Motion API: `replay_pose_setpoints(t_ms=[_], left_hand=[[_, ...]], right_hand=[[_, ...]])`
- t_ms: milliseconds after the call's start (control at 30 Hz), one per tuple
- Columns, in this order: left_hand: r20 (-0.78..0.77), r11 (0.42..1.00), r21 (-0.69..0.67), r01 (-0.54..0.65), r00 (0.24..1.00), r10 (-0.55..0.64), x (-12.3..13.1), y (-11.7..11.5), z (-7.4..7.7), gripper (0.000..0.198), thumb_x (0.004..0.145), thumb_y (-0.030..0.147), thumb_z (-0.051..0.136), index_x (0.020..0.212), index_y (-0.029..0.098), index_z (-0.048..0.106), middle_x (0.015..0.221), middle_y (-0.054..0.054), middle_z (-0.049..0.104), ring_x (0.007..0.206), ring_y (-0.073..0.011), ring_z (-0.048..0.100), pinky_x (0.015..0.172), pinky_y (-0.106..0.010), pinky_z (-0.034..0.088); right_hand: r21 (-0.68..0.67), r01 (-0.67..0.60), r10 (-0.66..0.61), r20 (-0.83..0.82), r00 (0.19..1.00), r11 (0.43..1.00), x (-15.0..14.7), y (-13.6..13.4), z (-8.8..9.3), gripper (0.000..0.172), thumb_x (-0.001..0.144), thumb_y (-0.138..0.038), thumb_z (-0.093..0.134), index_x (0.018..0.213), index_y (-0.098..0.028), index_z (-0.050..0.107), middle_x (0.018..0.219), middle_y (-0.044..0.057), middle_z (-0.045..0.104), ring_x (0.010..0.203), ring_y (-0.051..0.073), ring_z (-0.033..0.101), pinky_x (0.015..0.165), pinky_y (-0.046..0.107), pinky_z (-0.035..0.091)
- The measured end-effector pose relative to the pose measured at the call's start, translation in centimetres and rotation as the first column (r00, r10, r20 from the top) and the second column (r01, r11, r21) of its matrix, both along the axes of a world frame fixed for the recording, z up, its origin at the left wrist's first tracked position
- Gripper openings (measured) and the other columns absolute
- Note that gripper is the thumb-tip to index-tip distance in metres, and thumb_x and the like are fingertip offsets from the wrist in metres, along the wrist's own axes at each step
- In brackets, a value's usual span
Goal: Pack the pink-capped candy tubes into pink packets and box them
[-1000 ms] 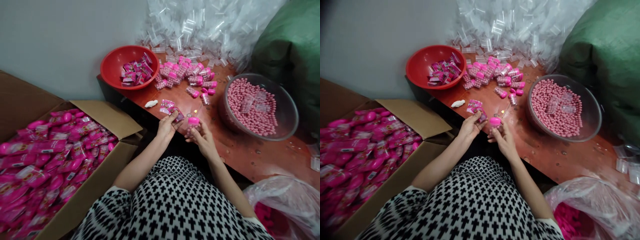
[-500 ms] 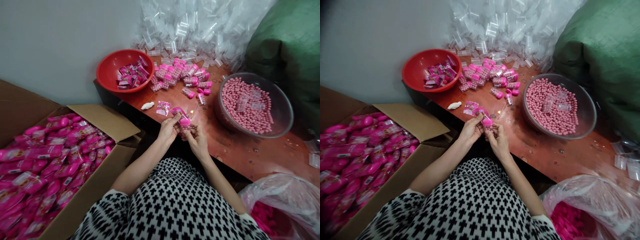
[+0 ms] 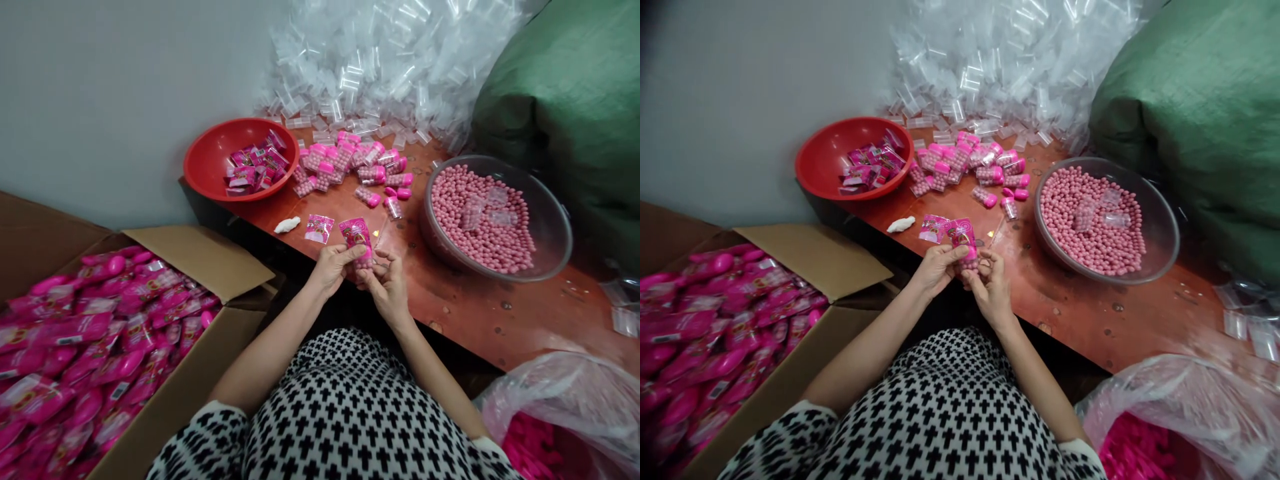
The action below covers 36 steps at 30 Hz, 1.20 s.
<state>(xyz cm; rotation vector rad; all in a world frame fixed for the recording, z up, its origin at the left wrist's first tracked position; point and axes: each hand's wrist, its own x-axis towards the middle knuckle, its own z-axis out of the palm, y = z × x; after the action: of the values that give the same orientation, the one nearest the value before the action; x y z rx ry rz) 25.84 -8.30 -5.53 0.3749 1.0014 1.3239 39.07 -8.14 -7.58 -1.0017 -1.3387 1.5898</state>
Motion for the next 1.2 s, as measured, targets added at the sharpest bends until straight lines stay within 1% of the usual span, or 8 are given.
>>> replay_pose_setpoints(t_ms=[133, 200, 333, 567, 800, 1000, 1133, 1200], left_hand=[[-0.036, 0.992, -0.005, 0.122, 0.992, -0.122, -0.7, 0.1, 0.0, 0.028, 0.059, 0.033, 0.08, 0.064, 0.009, 0.067, 0.056, -0.004, 0.064, 0.044, -0.0104, 0.055, 0.043, -0.023, 0.045], [-0.06, 0.991, -0.013, 0.132, 0.989, -0.133, -0.8, 0.0, 0.1, 0.028, 0.06, 0.033, 0.08, 0.064, 0.009, 0.068, 0.057, -0.004, 0.064, 0.045, -0.0105, 0.055, 0.044, -0.023, 0.046], [-0.098, 0.999, 0.002, 0.051, 0.994, -0.05, 0.2, -0.5, 0.3, 0.028, 0.061, 0.035, 0.079, 0.065, 0.009, 0.068, 0.06, -0.006, 0.065, 0.047, -0.0114, 0.056, 0.045, -0.024, 0.045], [-0.092, 0.999, 0.025, -0.027, 0.995, 0.03, 1.6, -1.6, 0.2, 0.032, 0.062, 0.036, 0.078, 0.056, 0.009, 0.063, 0.05, -0.003, 0.056, 0.043, -0.0086, 0.049, 0.042, -0.022, 0.039], [0.043, 0.987, -0.013, -0.159, 0.986, 0.159, 0.9, -1.5, 0.4, 0.029, 0.058, 0.033, 0.081, 0.06, 0.009, 0.066, 0.062, -0.005, 0.064, 0.057, -0.0094, 0.058, 0.059, -0.022, 0.049], [0.067, 0.993, 0.019, -0.113, 0.992, 0.111, 1.7, -2.3, -0.2, 0.026, 0.059, 0.03, 0.081, 0.062, 0.008, 0.067, 0.062, -0.003, 0.062, 0.056, -0.0078, 0.055, 0.054, -0.02, 0.046], [0.079, 0.991, 0.046, -0.123, 0.99, 0.119, 1.6, -3.3, 0.1, 0.027, 0.064, 0.033, 0.078, 0.062, 0.009, 0.066, 0.061, -0.003, 0.061, 0.055, -0.0079, 0.054, 0.055, -0.022, 0.047], [0.05, 0.977, 0.051, -0.208, 0.977, 0.206, 0.3, -4.6, 1.0, 0.026, 0.064, 0.034, 0.078, 0.067, 0.011, 0.067, 0.069, -0.005, 0.066, 0.062, -0.0114, 0.06, 0.062, -0.025, 0.05]], right_hand=[[-0.177, -0.084, 0.049, -0.19, 0.981, 0.981, -0.1, 0.4, 0.5, 0.056, 0.072, -0.037, 0.073, 0.11, -0.026, 0.034, 0.066, -0.007, 0.067, 0.047, 0.012, 0.062, 0.044, 0.022, 0.053], [-0.2, -0.07, 0.029, -0.2, 0.979, 0.977, -0.2, 0.4, 0.6, 0.058, 0.07, -0.038, 0.073, 0.11, -0.026, 0.033, 0.064, -0.007, 0.066, 0.046, 0.011, 0.062, 0.043, 0.021, 0.052], [-0.115, 0.028, -0.042, -0.113, 0.993, 0.993, -0.3, 0.1, 0.6, 0.054, 0.072, -0.037, 0.072, 0.11, -0.026, 0.035, 0.069, -0.006, 0.068, 0.055, 0.011, 0.065, 0.049, 0.021, 0.055], [-0.216, -0.045, -0.001, -0.206, 0.979, 0.975, -0.2, 0.8, 0.4, 0.059, 0.068, -0.04, 0.074, 0.108, -0.026, 0.033, 0.059, -0.009, 0.065, 0.046, 0.013, 0.062, 0.043, 0.022, 0.052], [-0.231, -0.066, 0.002, -0.269, 0.963, 0.971, 0.2, -0.2, 0.5, 0.046, 0.067, -0.03, 0.077, 0.099, -0.025, 0.044, 0.082, -0.003, 0.071, 0.072, 0.013, 0.07, 0.068, 0.027, 0.059], [-0.236, 0.039, -0.088, -0.2, 0.976, 0.971, -0.3, 0.4, 0.3, 0.044, 0.066, -0.034, 0.077, 0.094, -0.024, 0.046, 0.068, -0.007, 0.067, 0.058, 0.013, 0.067, 0.058, 0.027, 0.059], [-0.236, 0.011, -0.052, -0.167, 0.985, 0.972, -1.8, 0.4, 0.8, 0.041, 0.066, -0.038, 0.076, 0.09, -0.023, 0.046, 0.06, -0.008, 0.065, 0.045, 0.01, 0.061, 0.046, 0.022, 0.055], [-0.22, -0.049, 0.012, -0.165, 0.986, 0.974, -2.7, 0.2, 1.3, 0.04, 0.066, -0.039, 0.076, 0.089, -0.023, 0.047, 0.059, -0.008, 0.065, 0.044, 0.01, 0.06, 0.044, 0.021, 0.052]])
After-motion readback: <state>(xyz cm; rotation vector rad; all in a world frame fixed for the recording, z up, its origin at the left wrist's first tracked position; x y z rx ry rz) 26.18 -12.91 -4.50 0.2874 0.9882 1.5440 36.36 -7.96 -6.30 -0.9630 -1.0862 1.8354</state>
